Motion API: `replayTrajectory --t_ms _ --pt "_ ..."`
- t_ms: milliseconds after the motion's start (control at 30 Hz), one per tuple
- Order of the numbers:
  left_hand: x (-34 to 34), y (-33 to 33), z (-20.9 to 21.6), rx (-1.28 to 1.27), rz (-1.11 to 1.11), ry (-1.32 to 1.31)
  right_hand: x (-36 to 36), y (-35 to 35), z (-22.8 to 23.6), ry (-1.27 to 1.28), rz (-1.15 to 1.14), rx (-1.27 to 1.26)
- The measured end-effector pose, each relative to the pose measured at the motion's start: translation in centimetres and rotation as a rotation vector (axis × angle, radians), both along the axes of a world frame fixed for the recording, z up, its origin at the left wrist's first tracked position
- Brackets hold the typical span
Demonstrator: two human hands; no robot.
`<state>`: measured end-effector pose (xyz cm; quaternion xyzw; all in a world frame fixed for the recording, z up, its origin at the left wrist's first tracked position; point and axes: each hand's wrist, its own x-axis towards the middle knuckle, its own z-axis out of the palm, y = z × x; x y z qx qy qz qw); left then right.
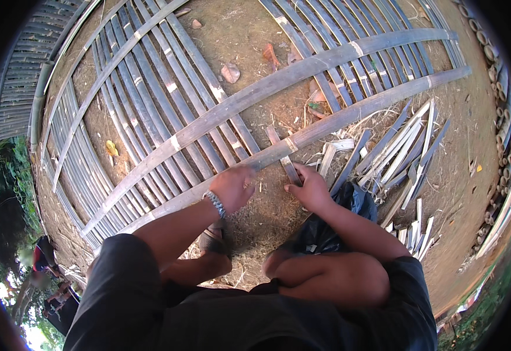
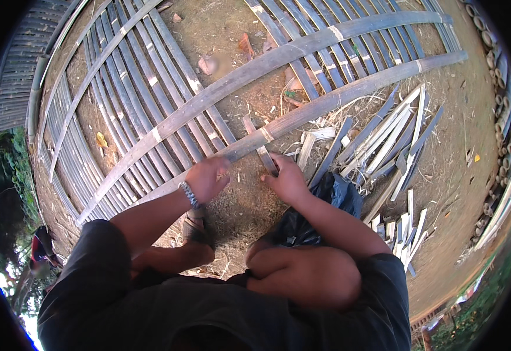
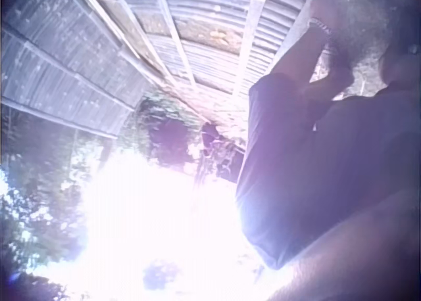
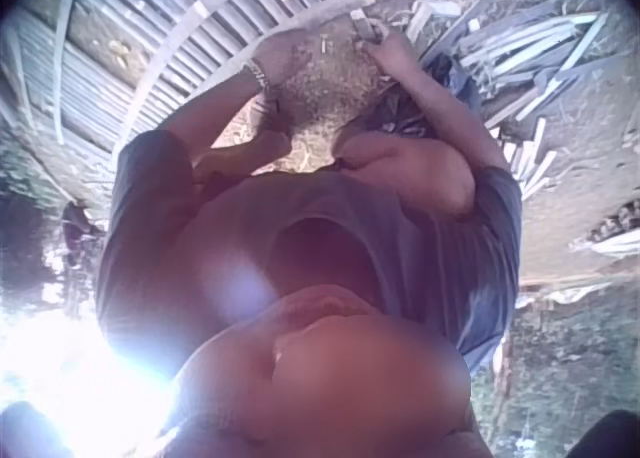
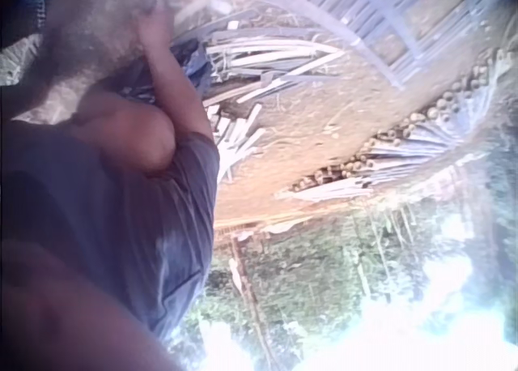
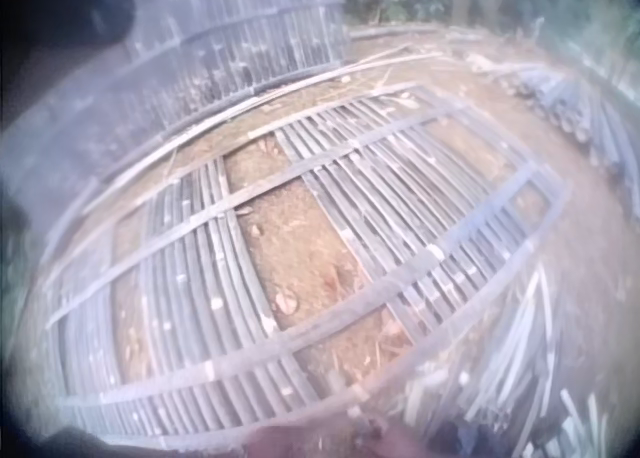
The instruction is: The person is assembling a bamboo fence by positioning bamboo slats onto a wooden frame and hammering nails by hand to secure them.
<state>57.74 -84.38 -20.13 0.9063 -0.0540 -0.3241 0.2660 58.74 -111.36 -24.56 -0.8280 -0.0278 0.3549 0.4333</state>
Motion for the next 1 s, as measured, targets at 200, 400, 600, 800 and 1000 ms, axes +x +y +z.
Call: replayTrajectory --t_ms 200,400,600,800,1000 --pt "0.6 -2.1 0.0 0.109 0.085 -0.224 -2.3 -0.8 3.2 -0.359 0.203 -0.257" --pt "2.1 -2.2 -0.6 0.193 -0.012 -0.205 -4.3 -2.6 2.0 -0.211 0.319 -0.389" --pt "2.8 -2.0 -1.0 0.204 -0.061 -0.176 -3.0 -1.2 2.6 -0.265 0.298 -0.383" --pt "3.4 -1.7 0.3 0.184 -0.073 -0.152 -2.5 -0.1 0.7 -0.384 0.188 -0.276" --pt "4.0 -2.1 0.6 0.184 -0.11 -0.163 0.2 2.4 -1.8 -0.613 -0.023 -0.116"
